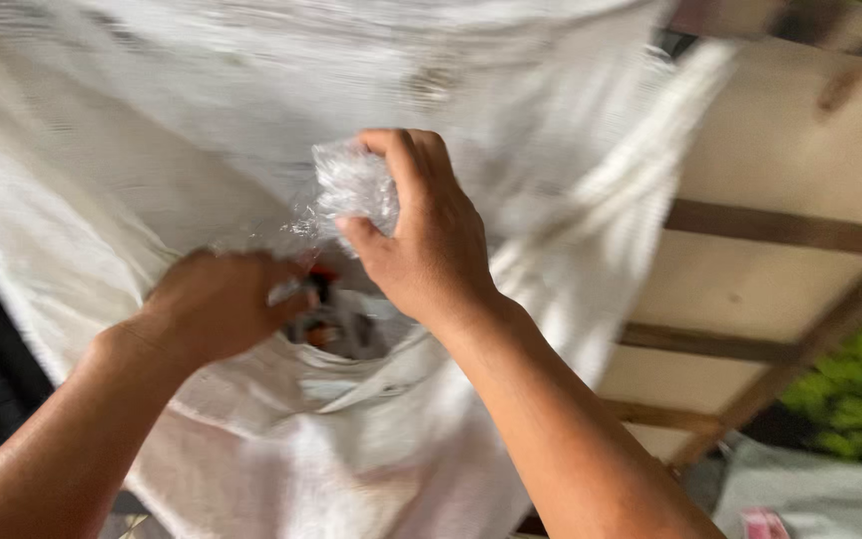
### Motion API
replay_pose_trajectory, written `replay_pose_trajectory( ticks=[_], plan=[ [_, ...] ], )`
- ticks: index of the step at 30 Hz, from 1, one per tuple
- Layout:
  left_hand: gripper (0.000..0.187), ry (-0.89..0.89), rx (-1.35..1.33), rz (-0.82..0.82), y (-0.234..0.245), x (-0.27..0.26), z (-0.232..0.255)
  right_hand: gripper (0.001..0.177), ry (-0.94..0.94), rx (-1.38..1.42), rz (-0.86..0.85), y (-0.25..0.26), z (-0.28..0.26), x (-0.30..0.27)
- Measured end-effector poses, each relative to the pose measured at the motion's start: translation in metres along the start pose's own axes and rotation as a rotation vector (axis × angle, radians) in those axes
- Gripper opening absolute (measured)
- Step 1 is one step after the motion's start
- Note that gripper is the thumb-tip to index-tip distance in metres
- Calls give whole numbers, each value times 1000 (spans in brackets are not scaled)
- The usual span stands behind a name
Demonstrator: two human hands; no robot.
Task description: The person sorts through a pile of plastic waste on the floor, picking up various items including bubble wrap, black plastic bags, and orange plastic bags. They place the collected items into a large white sack positioned on a wooden frame.
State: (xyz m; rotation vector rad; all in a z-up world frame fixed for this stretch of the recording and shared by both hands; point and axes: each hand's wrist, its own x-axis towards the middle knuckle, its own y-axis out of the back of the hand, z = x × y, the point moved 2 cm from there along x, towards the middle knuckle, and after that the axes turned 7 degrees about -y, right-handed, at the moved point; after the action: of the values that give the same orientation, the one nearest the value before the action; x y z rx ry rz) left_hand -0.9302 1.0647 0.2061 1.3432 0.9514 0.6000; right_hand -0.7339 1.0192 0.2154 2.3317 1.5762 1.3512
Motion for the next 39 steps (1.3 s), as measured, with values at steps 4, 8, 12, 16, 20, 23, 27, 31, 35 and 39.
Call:
replay_pose_trajectory(
  ticks=[4,8,12,16,20,23,27,31,35,39],
  plan=[
    [72,126,40,-334,4,-43,-31,55,-50,-14,-89,-79,0,20],
    [77,164,45,-577,13,-80,-30,61,-126,6,-291,-160,-11,34],
    [80,93,-35,-458,19,-94,-40,54,-48,-226,-904,-222,-34,15],
    [77,12,-58,-499,23,-105,-42,57,-32,-436,-1145,-224,-45,1],
    [56,-214,-14,-364,16,-104,-41,59,-150,-583,-1129,-203,-43,13],
    [39,-265,0,-285,9,-98,-44,62,-260,-652,-1059,-184,-32,21],
    [30,-270,-35,-237,8,-97,-49,60,-273,-663,-1069,-180,-15,21],
    [32,-271,-89,-230,15,-98,-46,54,-175,-612,-1223,-207,-9,-8],
    [33,-309,-41,-219,17,-98,-38,47,-72,-477,-1343,-223,-6,-38],
    [48,-267,-128,-150,20,-89,-33,41,-56,-276,-1186,-184,-1,-37]
  ],
)
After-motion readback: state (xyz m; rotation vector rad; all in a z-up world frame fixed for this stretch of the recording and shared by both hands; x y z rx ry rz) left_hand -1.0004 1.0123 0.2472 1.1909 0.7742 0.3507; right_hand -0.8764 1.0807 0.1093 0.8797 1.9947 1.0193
